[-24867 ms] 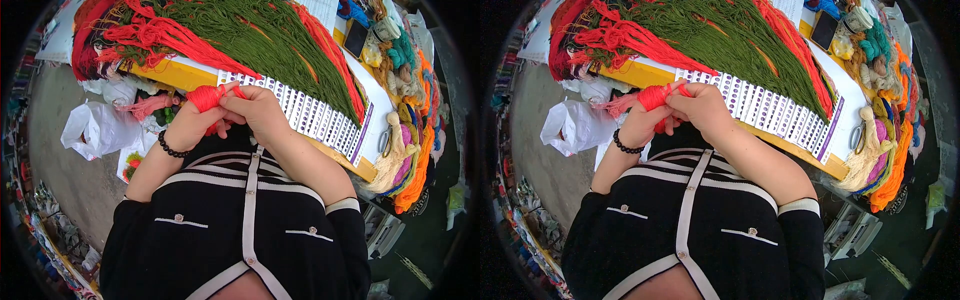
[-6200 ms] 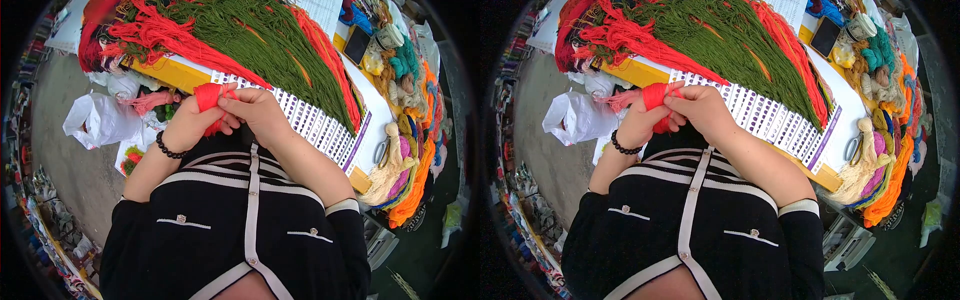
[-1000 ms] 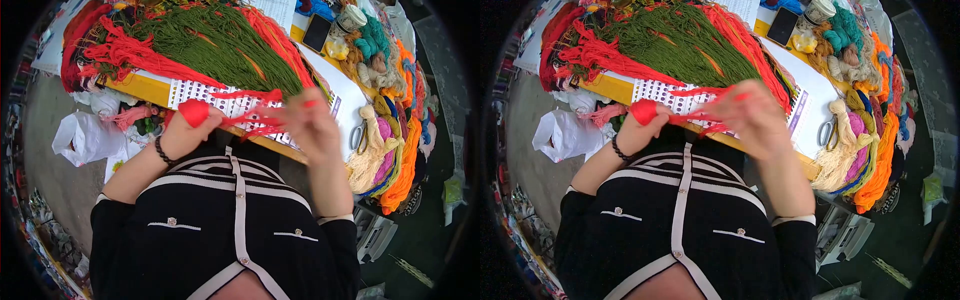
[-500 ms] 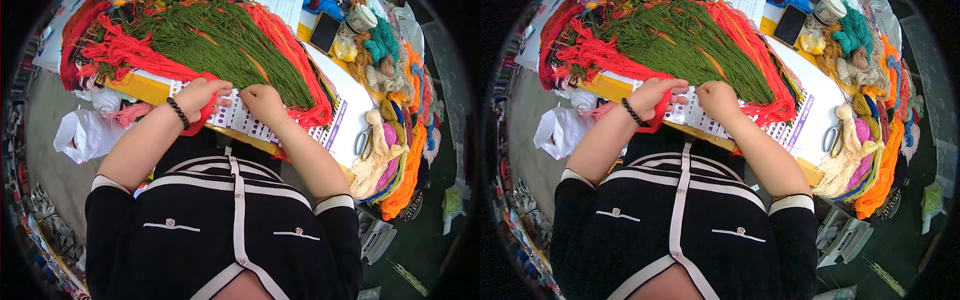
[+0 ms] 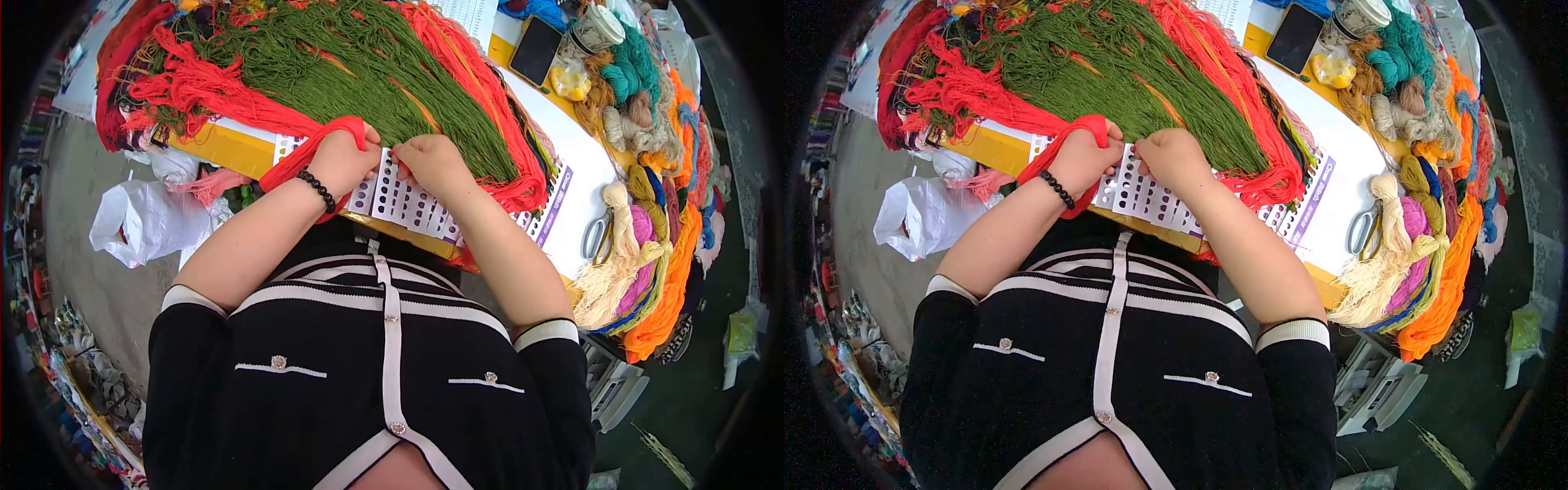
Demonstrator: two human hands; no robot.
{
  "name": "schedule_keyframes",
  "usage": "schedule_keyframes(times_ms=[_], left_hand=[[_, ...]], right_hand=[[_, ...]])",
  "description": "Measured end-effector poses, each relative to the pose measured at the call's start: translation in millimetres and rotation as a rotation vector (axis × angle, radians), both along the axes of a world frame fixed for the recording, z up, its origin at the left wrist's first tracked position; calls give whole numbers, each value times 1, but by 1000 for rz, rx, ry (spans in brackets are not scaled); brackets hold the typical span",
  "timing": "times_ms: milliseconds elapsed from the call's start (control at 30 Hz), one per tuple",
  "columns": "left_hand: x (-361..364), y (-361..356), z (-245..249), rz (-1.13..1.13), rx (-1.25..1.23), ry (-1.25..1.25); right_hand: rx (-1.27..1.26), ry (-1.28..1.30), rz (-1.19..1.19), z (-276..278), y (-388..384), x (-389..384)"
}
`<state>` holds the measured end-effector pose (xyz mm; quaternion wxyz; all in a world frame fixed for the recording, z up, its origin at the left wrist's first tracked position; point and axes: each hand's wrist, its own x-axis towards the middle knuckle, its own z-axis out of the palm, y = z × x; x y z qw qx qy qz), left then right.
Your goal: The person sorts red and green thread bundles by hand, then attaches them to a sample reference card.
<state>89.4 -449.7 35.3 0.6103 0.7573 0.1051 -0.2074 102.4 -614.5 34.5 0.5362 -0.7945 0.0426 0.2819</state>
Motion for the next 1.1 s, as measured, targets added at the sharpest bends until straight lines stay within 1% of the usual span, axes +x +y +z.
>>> schedule_keyframes(times_ms=[67,133,167,233,267,300,333,367,400,433,467,533,633,700,733,800,833,867,933,967,1033,1100], left_hand=[[0,0,-1,13,-45,-10],[0,-2,-2,9,-24,-22],[0,-3,-3,9,-3,-36],[1,-1,-9,-2,34,-62],[1,0,-11,-13,70,-89],[1,2,-11,-13,70,-88],[1,5,-9,-86,264,-275],[0,8,-7,-160,458,-460],[-1,11,-3,-160,458,-458],[-3,13,2,-154,560,-467],[-4,15,7,-152,662,-478],[-5,15,10,-149,615,-501],[-3,16,8,-175,593,-444],[0,20,5,-95,201,-372],[-2,16,15,-102,199,-371],[-8,8,40,211,-665,35],[-8,10,37,174,-713,56],[-7,10,36,169,-713,53],[-6,9,34,42,-517,-10],[-7,7,30,40,-519,-11],[-8,-1,12,-92,-297,-123],[-7,-4,-2,-230,-105,-215]], right_hand=[[-32,-26,9,-1,2,0],[-198,-114,134,1,4,2],[-197,-112,132,-2,6,0],[-468,-533,211,-8,11,-4],[-467,-532,211,-8,10,-4],[-314,-361,176,-5,8,-4],[-163,-190,140,-4,5,-4],[-163,-188,142,-5,2,-5],[-101,-133,90,-6,0,-5],[-38,-79,37,-6,-1,-5],[-36,-79,32,-6,0,-5],[-8,-35,7,-5,1,-8],[29,-61,-8,-7,3,-9],[41,-90,-4,-11,0,-9],[54,-117,3,-12,-1,-10],[46,-113,-1,-8,0,-12],[39,-112,-1,-6,0,-12],[39,-116,-5,-6,-1,-11],[354,23,-133,-9,-4,-9],[352,21,-134,-8,-7,-9],[571,192,-216,-4,-11,-7],[575,173,-213,-8,-10,-7]])
